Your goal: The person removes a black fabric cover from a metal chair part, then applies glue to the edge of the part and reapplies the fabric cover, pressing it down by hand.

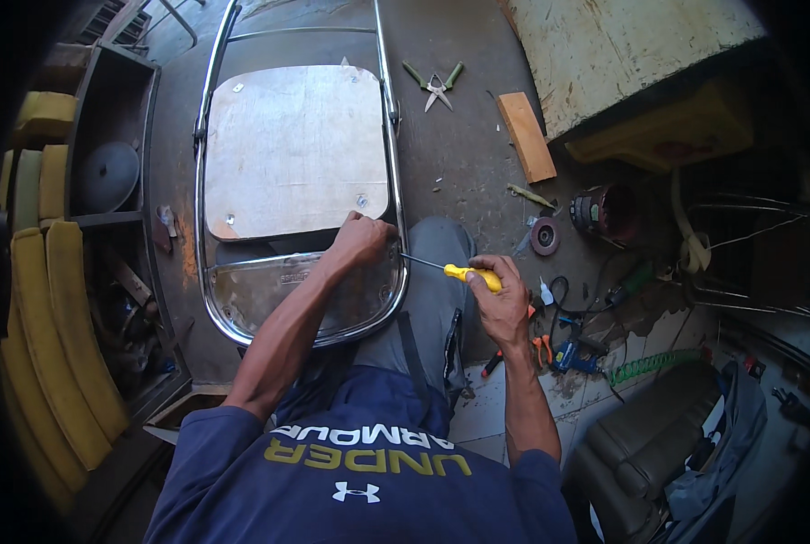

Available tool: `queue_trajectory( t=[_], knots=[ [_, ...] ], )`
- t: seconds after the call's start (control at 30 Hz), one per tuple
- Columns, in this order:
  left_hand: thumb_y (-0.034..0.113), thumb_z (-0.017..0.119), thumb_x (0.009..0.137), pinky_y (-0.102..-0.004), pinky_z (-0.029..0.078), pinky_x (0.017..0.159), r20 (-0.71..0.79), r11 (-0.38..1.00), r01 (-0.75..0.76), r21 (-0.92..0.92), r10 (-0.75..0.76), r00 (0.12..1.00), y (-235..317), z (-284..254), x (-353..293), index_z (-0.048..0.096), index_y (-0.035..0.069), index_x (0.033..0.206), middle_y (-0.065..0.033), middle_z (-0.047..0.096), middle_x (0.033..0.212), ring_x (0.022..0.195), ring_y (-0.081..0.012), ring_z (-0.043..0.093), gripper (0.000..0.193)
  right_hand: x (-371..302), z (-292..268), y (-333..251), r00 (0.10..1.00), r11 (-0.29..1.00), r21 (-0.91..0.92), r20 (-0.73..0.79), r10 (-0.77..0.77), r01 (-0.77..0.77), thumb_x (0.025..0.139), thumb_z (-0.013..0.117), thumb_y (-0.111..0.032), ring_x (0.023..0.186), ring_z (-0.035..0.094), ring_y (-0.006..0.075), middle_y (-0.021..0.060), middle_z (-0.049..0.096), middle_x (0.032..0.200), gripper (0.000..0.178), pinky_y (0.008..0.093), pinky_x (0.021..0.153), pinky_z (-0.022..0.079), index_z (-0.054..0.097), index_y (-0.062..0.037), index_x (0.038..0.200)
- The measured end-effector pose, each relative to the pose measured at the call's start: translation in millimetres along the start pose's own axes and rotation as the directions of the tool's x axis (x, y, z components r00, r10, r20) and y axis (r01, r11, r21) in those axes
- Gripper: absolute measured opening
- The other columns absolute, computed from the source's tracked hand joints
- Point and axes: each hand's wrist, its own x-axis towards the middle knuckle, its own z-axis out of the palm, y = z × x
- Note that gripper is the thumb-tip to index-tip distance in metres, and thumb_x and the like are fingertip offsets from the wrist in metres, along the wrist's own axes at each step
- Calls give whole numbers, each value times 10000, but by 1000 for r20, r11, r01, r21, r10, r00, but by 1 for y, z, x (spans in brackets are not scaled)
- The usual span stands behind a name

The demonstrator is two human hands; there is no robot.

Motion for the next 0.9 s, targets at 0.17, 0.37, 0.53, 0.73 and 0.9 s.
queue_trajectory(
  t=[0.17,0.37,0.53,0.73,0.9],
  knots=[
    [140,623,790,-460,461,919,-84,992,58,-114,-68,994,-2,10,2,742,84,923,-186,755,909,895,-353,735,187,3,2,-6,999,1000,29,34,5,-6,938,683,-114,991,663,208,103,658,1053,203,317,890,518,700,10,1099],
    [139,600,816,-464,464,929,-11,995,87,-53,-88,996,0,7,1,771,160,1043,-153,769,951,919,-316,739,286,4,5,-4,999,998,44,35,34,-35,933,688,-119,1012,676,231,112,668,1064,214,339,902,521,704,-2,1111],
    [130,590,824,-465,448,963,14,997,67,-41,-66,998,-1,7,1,784,219,1143,-137,774,954,932,-301,740,384,14,5,14,999,1000,23,32,21,-21,962,672,-161,936,666,155,84,655,995,237,281,822,533,694,15,1119],
    [107,629,842,-474,430,1007,25,995,-18,-103,21,999,9,-7,-9,755,207,1230,-141,768,1029,990,-307,732,421,38,-16,19,912,924,-123,163,378,-361,960,680,-294,620,657,134,88,692,776,328,291,600,519,705,-1,1106],
    [95,621,891,-456,512,999,73,950,-164,-266,190,979,12,-19,0,719,153,1301,-169,741,1178,1078,-343,711,426,63,-24,26,874,912,-238,285,393,-333,989,611,-443,450,505,123,40,613,660,439,296,471,407,710,-16,963]
  ],
)
